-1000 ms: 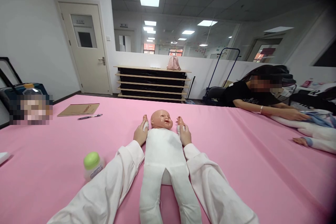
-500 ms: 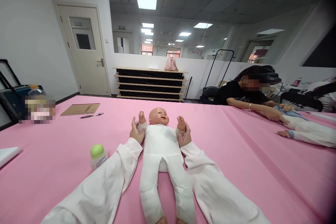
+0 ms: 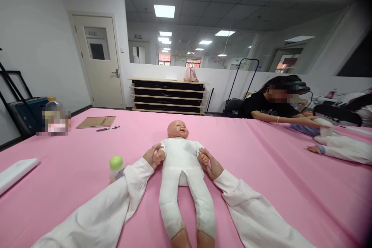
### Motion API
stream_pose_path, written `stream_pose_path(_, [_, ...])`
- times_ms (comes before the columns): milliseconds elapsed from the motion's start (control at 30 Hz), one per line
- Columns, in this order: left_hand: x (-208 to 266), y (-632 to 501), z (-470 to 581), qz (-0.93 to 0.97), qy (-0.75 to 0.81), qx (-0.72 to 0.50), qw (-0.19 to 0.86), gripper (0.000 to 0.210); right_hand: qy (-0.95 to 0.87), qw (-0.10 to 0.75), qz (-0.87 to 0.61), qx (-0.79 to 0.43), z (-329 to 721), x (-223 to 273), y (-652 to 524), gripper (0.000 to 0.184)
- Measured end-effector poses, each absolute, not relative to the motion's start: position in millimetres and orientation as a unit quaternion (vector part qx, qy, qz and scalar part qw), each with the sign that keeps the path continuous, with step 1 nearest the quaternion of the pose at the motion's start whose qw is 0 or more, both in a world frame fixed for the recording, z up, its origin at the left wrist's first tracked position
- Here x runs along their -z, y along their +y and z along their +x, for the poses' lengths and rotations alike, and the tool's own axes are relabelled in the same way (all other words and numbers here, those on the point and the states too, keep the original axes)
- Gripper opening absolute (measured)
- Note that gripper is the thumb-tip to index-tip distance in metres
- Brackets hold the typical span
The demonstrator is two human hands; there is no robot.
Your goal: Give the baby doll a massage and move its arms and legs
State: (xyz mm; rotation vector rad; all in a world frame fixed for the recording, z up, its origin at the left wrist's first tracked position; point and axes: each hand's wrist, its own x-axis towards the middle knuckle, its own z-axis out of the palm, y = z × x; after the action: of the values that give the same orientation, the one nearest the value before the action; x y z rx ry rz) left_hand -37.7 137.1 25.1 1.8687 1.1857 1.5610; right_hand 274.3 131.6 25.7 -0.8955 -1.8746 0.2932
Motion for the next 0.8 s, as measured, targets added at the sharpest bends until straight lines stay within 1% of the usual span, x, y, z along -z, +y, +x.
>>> stream_pose_path(100, [-26,150,-26,0.659,0.439,-0.577,0.199,0.054,-0.778,0.498,-0.377,-0.065,266,-31,142,0.055])
stream_pose_path(200, [-27,165,-12,0.592,0.507,-0.608,0.149,0.046,-0.723,0.539,-0.431,-0.031,250,-38,158,0.062])
stream_pose_path(300, [-30,179,-3,0.593,0.538,-0.591,0.098,0.035,-0.662,0.566,-0.490,-0.038,236,-48,178,0.062])
stream_pose_path(433, [-36,196,-1,0.637,0.559,-0.527,0.069,0.023,-0.646,0.560,-0.518,-0.009,233,-52,203,0.053])
stream_pose_path(533, [-39,206,-4,0.638,0.583,-0.497,0.080,0.024,-0.651,0.540,-0.533,-0.015,237,-45,216,0.043])
stream_pose_path(600, [-41,211,-5,0.629,0.605,-0.477,0.107,0.027,-0.646,0.529,-0.549,-0.035,240,-39,222,0.039])
stream_pose_path(667, [-41,214,-7,0.627,0.621,-0.449,0.139,0.030,-0.653,0.519,-0.547,-0.066,243,-35,226,0.040])
stream_pose_path(800, [-38,217,-9,0.638,0.625,-0.413,0.180,0.033,-0.668,0.498,-0.532,-0.152,249,-35,229,0.046])
